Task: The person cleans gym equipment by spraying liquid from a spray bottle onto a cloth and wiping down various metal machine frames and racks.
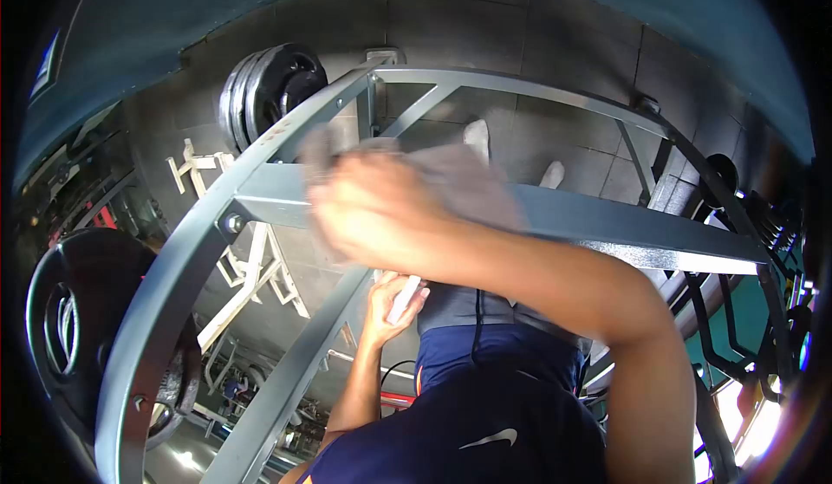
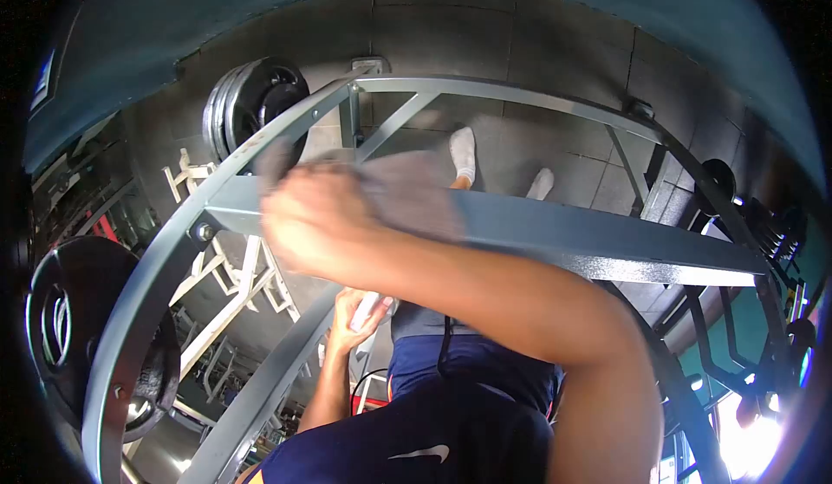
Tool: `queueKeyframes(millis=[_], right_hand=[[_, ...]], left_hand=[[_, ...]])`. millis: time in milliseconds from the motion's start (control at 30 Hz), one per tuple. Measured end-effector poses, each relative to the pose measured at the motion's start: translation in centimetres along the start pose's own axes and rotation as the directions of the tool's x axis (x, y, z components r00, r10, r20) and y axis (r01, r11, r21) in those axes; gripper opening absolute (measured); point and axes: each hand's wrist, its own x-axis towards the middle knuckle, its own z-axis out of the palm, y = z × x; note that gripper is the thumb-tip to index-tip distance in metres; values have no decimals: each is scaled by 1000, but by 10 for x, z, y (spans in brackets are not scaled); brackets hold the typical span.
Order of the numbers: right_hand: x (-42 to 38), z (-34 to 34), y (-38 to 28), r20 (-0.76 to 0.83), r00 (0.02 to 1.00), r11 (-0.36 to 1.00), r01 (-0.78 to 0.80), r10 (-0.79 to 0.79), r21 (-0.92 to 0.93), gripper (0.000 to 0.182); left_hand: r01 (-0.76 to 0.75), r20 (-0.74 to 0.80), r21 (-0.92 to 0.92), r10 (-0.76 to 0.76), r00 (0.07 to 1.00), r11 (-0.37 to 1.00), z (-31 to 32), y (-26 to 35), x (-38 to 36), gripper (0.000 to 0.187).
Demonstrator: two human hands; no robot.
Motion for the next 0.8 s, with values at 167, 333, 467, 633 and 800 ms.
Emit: queueKeyframes(millis=[167,333,467,633,800], right_hand=[[128,63,-44,253,941,972,235,-223,-17,57],[24,-7,0,337,940,997,-72,60,23,79],[-126,-103,65,240,941,970,-228,241,-79,79],[-301,-176,143,-147,920,857,-391,363,-335,69],[-448,-276,228,-230,577,475,-795,784,-377,74]], left_hand=[[-8,-69,2,8,998,1000,-2,6,-4,16],[42,49,11,-42,998,999,2,7,-8,9],[-39,136,81,27,990,996,14,39,9,13],[-167,286,144,121,951,975,39,100,32,12],[-273,404,152,192,895,950,83,154,43,12]])
